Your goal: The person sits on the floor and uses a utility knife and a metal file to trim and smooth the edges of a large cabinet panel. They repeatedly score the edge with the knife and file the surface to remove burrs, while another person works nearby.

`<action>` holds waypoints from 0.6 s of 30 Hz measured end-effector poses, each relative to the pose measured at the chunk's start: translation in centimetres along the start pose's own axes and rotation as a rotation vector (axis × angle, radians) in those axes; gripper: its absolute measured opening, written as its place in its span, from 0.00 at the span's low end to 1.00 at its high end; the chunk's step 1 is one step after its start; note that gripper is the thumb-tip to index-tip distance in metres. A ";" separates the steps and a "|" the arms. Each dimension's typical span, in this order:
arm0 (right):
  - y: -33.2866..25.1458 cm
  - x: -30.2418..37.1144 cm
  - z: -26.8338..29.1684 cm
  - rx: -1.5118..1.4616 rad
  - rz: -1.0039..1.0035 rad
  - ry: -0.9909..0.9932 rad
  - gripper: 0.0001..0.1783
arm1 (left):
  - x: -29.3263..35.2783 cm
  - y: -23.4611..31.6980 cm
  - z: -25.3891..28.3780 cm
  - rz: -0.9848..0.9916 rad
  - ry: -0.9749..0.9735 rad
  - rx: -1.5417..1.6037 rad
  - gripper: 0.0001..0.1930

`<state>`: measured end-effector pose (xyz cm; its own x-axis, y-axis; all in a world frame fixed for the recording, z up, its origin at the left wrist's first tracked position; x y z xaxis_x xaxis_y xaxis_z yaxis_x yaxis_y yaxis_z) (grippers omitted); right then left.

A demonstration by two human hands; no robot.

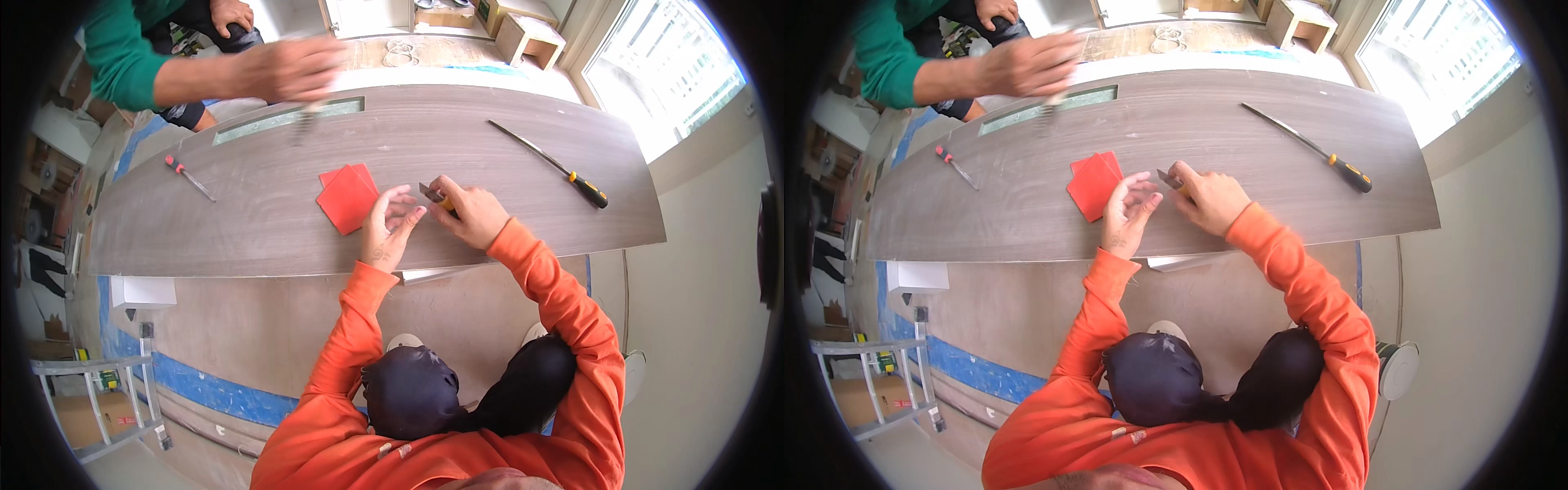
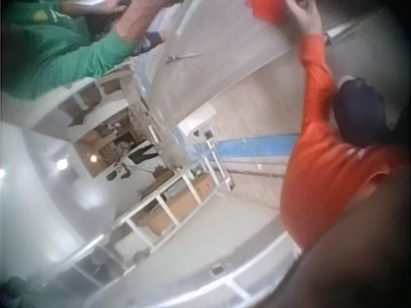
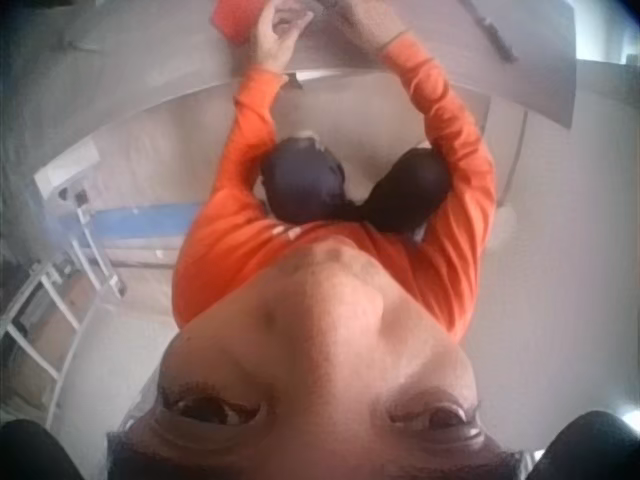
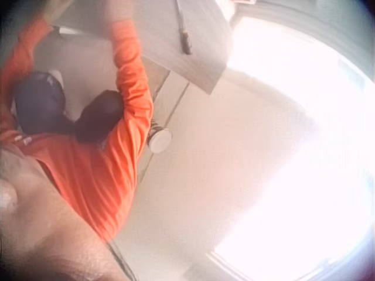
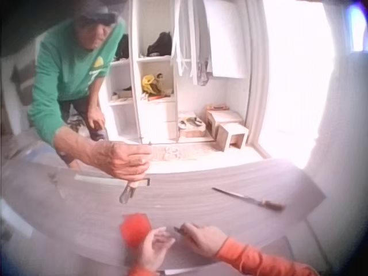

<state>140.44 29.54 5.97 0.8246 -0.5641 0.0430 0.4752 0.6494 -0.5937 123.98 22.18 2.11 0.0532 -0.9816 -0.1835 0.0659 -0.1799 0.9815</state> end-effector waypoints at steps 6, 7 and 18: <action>-1.0 0.1 -0.6 -0.110 0.005 -0.054 0.16 | -0.3 -0.8 -1.2 0.024 -0.028 0.407 0.11; -1.2 0.0 -0.8 -0.134 0.012 -0.081 0.15 | -0.3 -1.1 -1.1 0.029 -0.021 0.434 0.10; -1.1 -1.5 -1.9 -0.172 -0.068 -0.113 0.13 | -0.8 -2.9 0.1 0.144 0.042 0.391 0.05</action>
<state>138.06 28.69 4.99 0.8264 -0.5363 0.1716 0.4793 0.5100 -0.7142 123.62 23.43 -0.55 0.0758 -0.9964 -0.0367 -0.3282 -0.0597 0.9427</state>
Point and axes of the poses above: each hand's wrist, its own x-axis away from the middle knuckle, its own z-axis out of the back of the hand, y = z × x, the point moved 3 cm from there along -x, towards the middle knuckle, and after that the axes turned 14 degrees about -y, right-handed, at the moved point
